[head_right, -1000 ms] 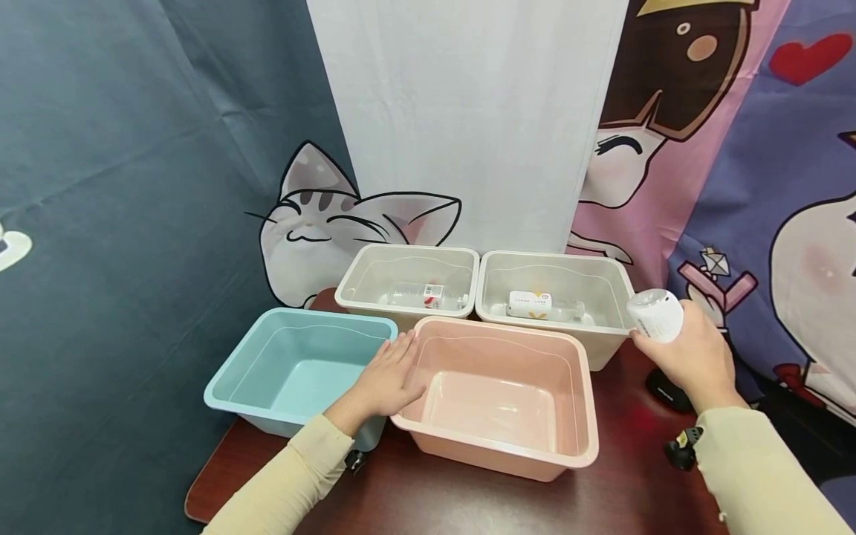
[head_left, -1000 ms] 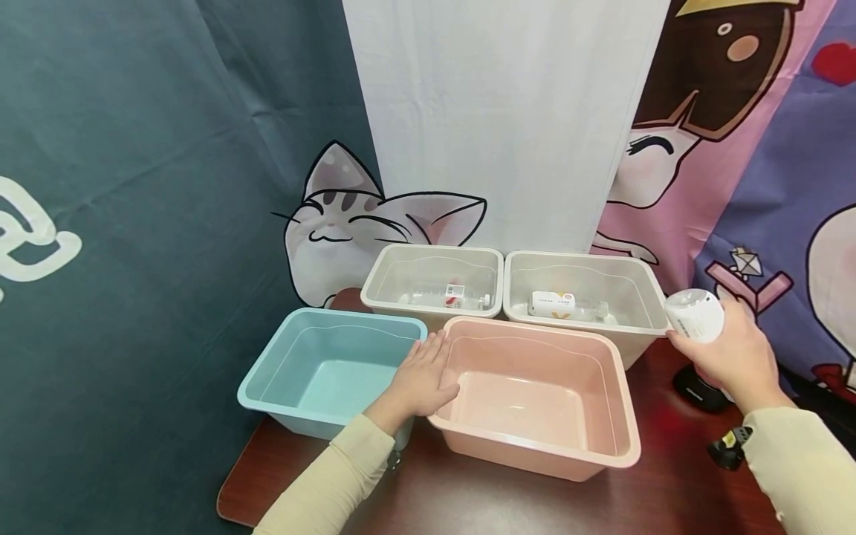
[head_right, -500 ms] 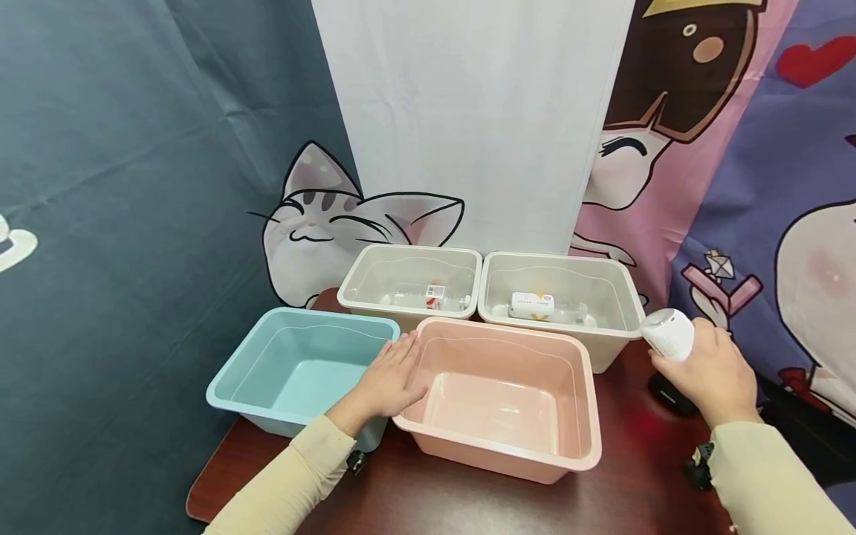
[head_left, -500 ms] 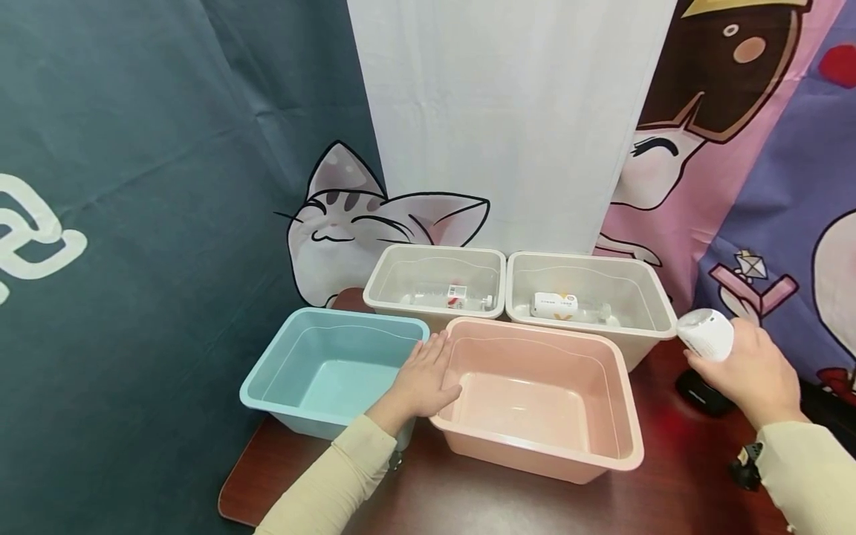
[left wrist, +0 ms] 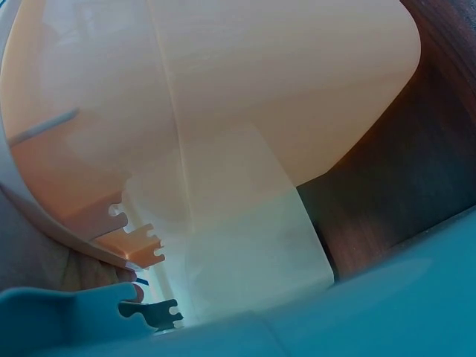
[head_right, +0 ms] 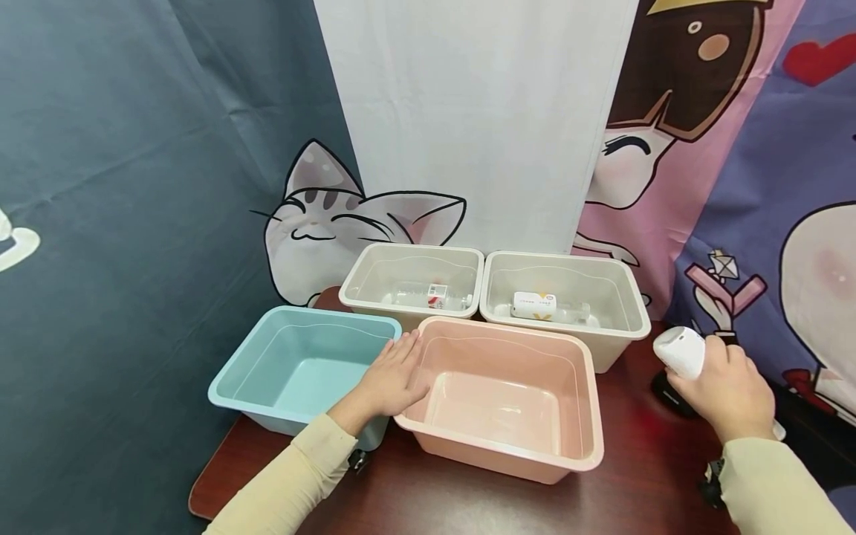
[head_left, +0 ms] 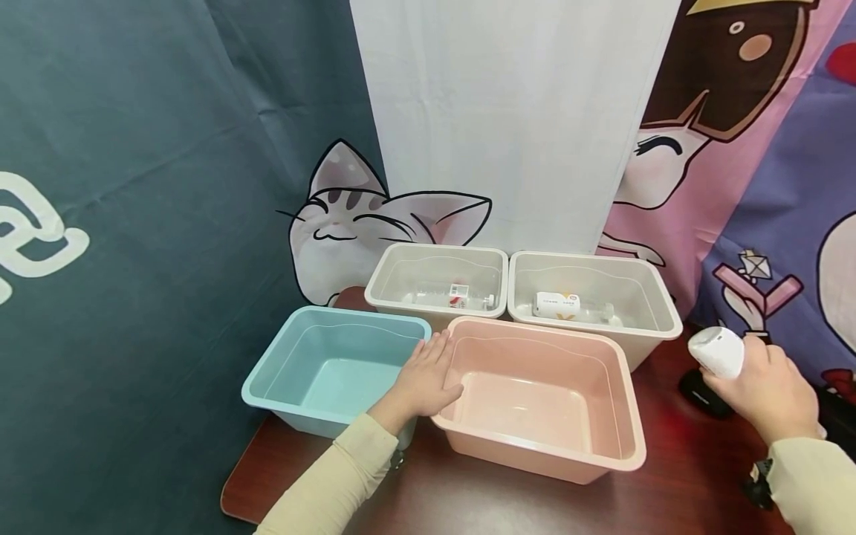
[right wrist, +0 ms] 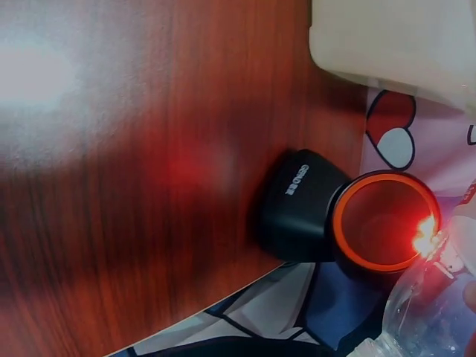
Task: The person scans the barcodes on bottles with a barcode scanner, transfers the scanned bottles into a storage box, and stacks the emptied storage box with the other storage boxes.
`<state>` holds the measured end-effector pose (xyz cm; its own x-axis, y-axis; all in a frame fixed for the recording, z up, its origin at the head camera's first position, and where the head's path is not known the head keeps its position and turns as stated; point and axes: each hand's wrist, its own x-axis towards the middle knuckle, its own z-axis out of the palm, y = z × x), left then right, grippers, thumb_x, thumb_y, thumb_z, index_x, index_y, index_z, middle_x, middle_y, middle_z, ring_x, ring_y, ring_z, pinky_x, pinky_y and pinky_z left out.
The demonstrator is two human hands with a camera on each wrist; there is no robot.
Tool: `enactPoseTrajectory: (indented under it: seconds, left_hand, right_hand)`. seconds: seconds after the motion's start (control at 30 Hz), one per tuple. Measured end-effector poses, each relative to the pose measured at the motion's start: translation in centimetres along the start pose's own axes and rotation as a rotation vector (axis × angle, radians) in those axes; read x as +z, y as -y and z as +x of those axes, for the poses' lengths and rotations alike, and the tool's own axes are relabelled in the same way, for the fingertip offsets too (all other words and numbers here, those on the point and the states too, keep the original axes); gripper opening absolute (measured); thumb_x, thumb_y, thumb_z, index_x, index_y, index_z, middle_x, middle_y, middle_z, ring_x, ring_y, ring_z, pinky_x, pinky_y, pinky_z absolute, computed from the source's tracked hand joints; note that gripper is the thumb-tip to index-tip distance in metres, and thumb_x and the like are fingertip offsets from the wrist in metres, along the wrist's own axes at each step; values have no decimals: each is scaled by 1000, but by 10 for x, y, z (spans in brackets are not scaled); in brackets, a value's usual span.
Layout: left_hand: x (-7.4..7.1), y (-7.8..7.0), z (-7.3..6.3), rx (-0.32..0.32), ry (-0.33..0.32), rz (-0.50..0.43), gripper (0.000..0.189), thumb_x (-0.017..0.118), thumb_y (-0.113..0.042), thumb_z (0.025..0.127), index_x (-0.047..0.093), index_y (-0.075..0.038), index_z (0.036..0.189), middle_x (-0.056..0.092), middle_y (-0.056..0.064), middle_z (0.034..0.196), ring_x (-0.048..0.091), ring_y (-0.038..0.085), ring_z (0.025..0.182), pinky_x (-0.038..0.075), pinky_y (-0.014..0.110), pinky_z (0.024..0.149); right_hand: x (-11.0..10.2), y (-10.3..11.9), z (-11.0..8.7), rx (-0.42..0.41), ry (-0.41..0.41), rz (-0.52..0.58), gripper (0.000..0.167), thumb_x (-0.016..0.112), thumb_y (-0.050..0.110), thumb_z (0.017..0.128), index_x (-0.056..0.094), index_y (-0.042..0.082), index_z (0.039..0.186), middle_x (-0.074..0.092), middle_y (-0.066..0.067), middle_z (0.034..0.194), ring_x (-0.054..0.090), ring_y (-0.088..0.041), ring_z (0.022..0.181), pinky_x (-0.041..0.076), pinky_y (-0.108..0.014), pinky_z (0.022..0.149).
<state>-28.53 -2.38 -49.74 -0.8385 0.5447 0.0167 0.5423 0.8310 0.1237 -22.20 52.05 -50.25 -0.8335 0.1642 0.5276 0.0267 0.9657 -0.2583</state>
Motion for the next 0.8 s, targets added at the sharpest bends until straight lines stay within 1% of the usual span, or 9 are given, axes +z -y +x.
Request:
enactPoseTrajectory:
  seconds: [0.23, 0.5, 0.63, 0.8]
  left_hand:
    - [-1, 1, 0, 5, -5, 5, 86, 46, -52, 96, 24, 2, 159, 15, 17, 168, 15, 34, 155, 12, 48, 125]
    - [-2, 0, -1, 2, 1, 5, 86, 45, -52, 96, 22, 1, 159, 15, 16, 168, 15, 33, 155, 12, 48, 125]
    - [-2, -1, -1, -5, 5, 9, 87, 46, -53, 96, 21, 1, 160, 15, 16, 168, 12, 31, 155, 11, 47, 125]
    - [-2, -1, -1, -5, 9, 9, 87, 45, -53, 96, 21, 0, 160, 14, 15, 168, 11, 29, 156, 11, 47, 125]
  right_hand:
    - [5, -2, -8, -12, -29, -21, 66, 85, 28, 59, 45, -10, 95, 48, -39, 84, 48, -58, 63, 36, -71, 50]
    - [14, -7, -13, -76, -76, -30, 69, 85, 25, 55, 43, -11, 96, 46, -39, 81, 46, -58, 58, 34, -70, 47]
    - [18, -9, -17, -93, -83, -40, 70, 87, 25, 53, 43, -10, 94, 46, -39, 79, 45, -57, 56, 34, -69, 45]
    - [20, -10, -20, -122, -103, -51, 73, 90, 23, 49, 43, -10, 94, 46, -39, 78, 45, -57, 56, 35, -70, 46]
